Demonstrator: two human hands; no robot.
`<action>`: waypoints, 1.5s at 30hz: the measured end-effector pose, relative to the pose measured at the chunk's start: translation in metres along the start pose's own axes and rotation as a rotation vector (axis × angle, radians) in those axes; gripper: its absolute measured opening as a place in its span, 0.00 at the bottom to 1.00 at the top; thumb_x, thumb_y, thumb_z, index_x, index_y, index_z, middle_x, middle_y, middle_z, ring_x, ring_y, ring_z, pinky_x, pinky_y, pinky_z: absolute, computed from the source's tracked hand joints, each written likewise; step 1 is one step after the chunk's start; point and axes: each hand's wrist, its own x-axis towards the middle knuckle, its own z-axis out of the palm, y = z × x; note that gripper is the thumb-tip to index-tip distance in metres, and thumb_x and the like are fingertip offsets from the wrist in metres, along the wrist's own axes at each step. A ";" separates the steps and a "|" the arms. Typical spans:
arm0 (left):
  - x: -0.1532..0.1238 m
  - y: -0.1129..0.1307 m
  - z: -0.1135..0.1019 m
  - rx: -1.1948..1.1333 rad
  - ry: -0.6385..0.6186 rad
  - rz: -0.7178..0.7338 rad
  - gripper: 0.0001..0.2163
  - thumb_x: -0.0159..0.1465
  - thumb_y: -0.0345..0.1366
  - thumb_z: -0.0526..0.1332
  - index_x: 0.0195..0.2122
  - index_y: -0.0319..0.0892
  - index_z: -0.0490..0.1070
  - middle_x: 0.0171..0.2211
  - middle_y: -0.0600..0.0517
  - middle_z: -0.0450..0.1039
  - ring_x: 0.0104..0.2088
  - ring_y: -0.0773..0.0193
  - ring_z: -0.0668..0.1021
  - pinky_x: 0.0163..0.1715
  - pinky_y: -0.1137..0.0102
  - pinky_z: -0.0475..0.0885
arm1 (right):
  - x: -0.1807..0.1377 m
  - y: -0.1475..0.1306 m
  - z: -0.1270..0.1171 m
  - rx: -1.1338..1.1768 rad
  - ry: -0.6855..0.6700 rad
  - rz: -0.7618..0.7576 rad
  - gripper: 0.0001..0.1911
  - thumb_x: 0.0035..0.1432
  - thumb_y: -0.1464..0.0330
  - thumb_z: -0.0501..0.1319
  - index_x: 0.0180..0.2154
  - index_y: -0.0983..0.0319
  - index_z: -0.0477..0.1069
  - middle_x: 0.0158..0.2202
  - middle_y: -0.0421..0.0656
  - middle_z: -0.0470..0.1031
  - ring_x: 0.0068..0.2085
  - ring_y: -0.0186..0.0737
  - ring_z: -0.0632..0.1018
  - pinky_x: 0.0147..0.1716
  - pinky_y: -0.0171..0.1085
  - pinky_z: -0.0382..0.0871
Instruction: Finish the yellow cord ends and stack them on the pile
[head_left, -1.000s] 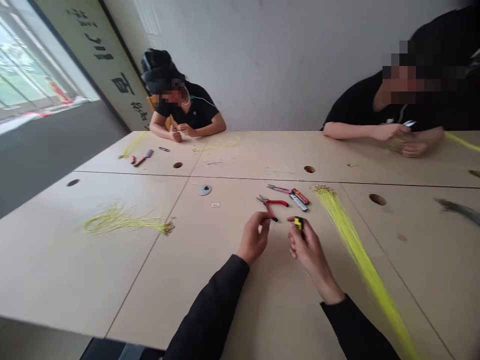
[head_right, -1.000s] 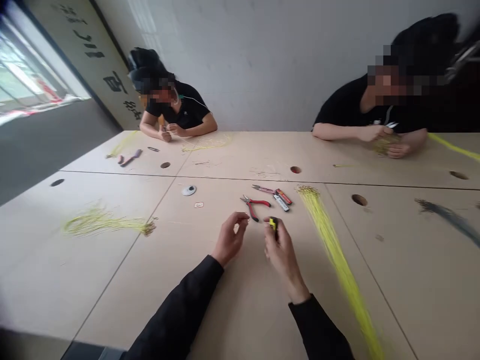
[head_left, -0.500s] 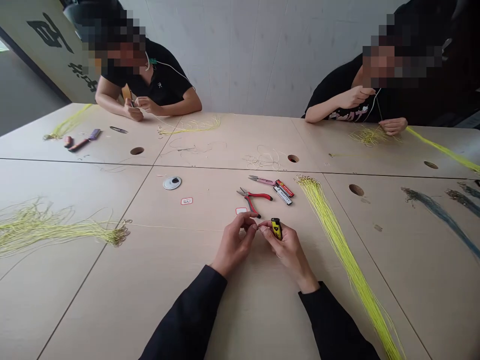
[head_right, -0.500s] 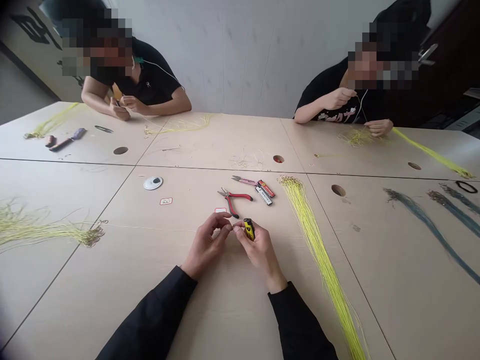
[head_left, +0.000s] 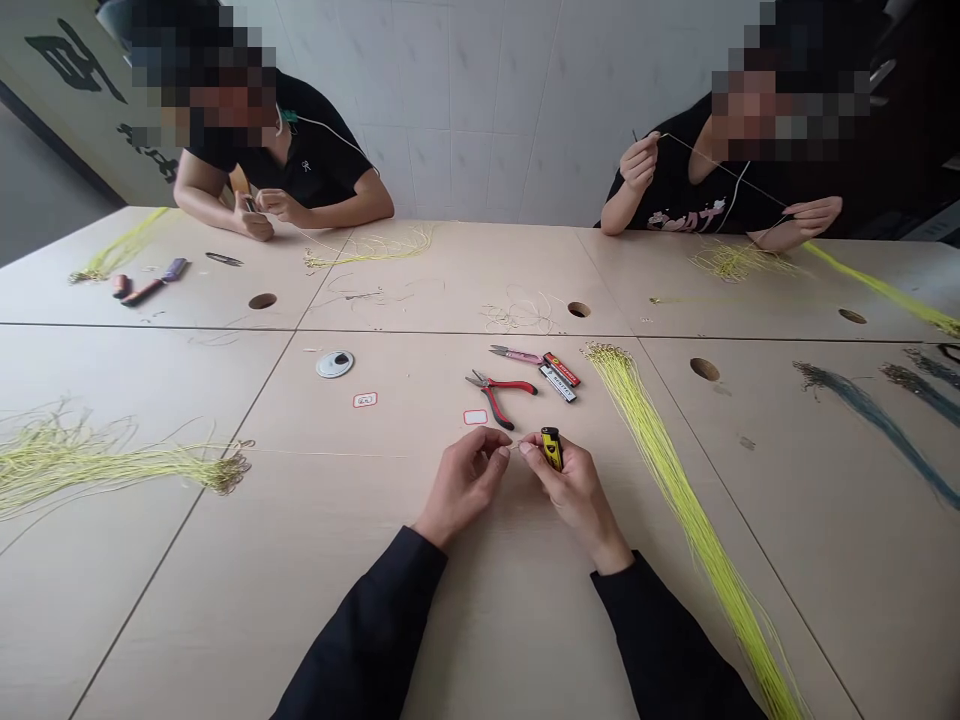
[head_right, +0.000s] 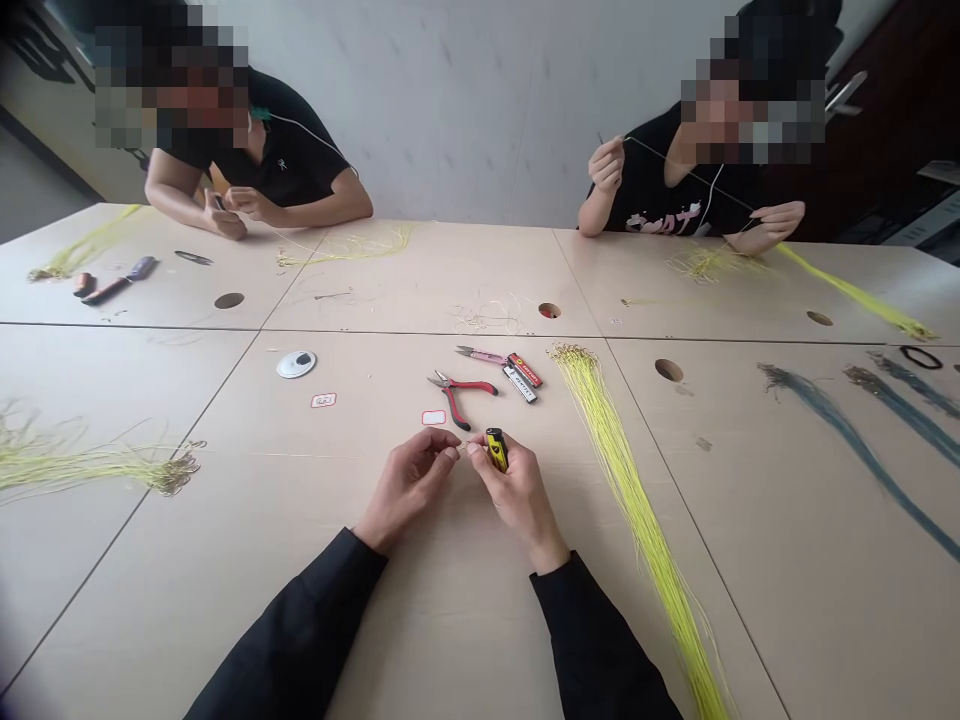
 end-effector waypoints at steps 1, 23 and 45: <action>0.000 0.001 0.000 0.007 -0.005 -0.004 0.07 0.66 0.37 0.59 0.36 0.40 0.72 0.31 0.52 0.73 0.28 0.68 0.69 0.30 0.72 0.64 | 0.000 0.000 0.000 0.000 -0.005 0.002 0.18 0.60 0.53 0.63 0.38 0.63 0.73 0.23 0.34 0.57 0.22 0.30 0.55 0.20 0.32 0.51; 0.001 0.000 0.001 0.020 0.005 0.011 0.04 0.64 0.35 0.62 0.34 0.40 0.71 0.30 0.53 0.73 0.29 0.68 0.70 0.31 0.72 0.65 | -0.001 -0.002 0.005 0.021 0.000 0.066 0.18 0.59 0.53 0.63 0.33 0.62 0.70 0.23 0.34 0.55 0.23 0.30 0.55 0.20 0.32 0.53; 0.001 0.000 0.002 -0.075 -0.045 -0.115 0.10 0.65 0.41 0.60 0.33 0.39 0.70 0.26 0.53 0.68 0.27 0.68 0.68 0.29 0.72 0.64 | -0.001 -0.004 -0.001 -0.029 -0.039 -0.039 0.18 0.62 0.52 0.61 0.36 0.61 0.72 0.23 0.35 0.59 0.23 0.32 0.59 0.23 0.33 0.56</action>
